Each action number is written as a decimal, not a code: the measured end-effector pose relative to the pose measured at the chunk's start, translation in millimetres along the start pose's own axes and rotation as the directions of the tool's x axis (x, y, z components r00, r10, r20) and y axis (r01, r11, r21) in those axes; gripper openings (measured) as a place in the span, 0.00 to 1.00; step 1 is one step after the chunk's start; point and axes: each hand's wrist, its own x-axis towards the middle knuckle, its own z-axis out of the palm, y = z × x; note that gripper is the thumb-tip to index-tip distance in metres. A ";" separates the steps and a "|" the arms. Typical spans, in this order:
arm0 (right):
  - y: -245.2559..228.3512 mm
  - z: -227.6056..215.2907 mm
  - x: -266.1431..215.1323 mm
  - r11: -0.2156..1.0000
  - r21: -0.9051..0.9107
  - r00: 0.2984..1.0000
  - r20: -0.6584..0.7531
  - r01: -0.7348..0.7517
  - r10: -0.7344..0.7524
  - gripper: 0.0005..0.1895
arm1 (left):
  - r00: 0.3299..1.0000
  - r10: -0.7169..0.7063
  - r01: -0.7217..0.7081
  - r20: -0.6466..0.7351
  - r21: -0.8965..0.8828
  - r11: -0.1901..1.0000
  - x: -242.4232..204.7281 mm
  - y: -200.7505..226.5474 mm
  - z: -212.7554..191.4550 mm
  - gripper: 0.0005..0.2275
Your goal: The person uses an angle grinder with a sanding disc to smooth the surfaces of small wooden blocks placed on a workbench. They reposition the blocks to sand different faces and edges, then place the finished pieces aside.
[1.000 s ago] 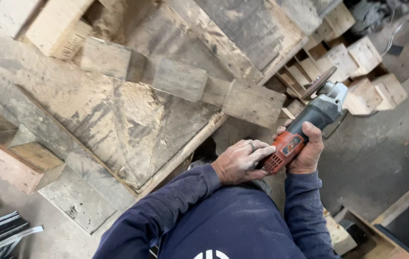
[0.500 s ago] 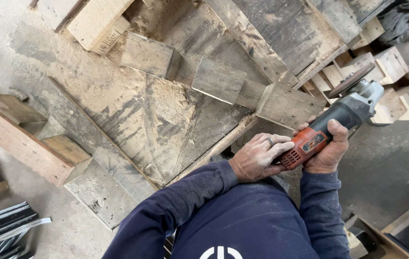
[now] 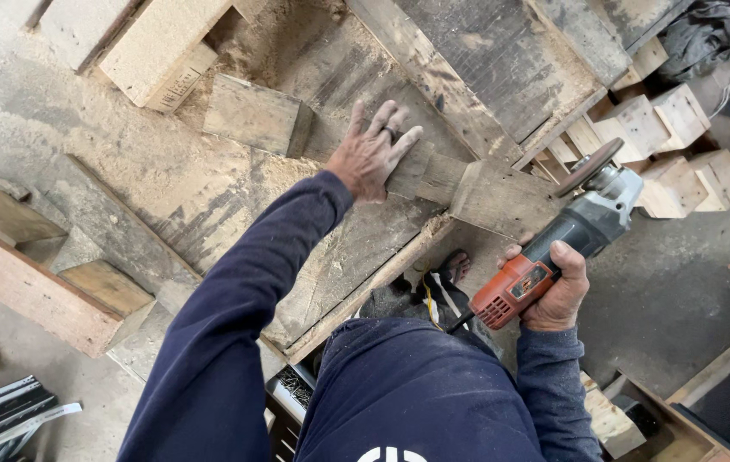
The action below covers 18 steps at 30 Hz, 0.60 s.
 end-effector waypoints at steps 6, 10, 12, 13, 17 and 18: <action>-8.1 -16.9 1.0 1.000 -0.014 1.000 0.024 0.001 0.000 0.25 | 0.996 -0.024 0.032 0.082 -0.102 0.994 -12.2 6.9 5.0 0.53; -15.4 -34.9 5.4 1.000 -0.018 0.998 0.068 0.011 -0.009 0.26 | 0.978 -0.190 0.196 0.089 -0.061 0.979 -37.5 25.2 3.4 0.47; -21.0 -46.3 10.3 1.000 -0.017 0.994 0.109 -0.026 0.028 0.26 | 0.952 -0.305 0.299 -0.027 -0.132 0.945 -50.2 38.1 -2.4 0.47; -24.0 -51.7 12.5 0.999 -0.019 0.990 0.133 -0.048 0.050 0.27 | 0.927 -0.368 0.351 -0.079 -0.171 0.921 -56.8 45.2 -6.8 0.47; -35.6 -71.7 20.2 0.998 -0.055 0.981 0.186 -0.043 0.052 0.27 | 0.765 -0.642 0.622 0.049 -0.315 0.717 -72.5 69.1 -30.0 0.43; -38.7 -76.8 21.5 0.996 -0.070 0.979 0.193 -0.052 0.064 0.27 | 0.704 -0.703 0.690 0.105 -0.337 0.641 -74.8 73.3 -36.3 0.42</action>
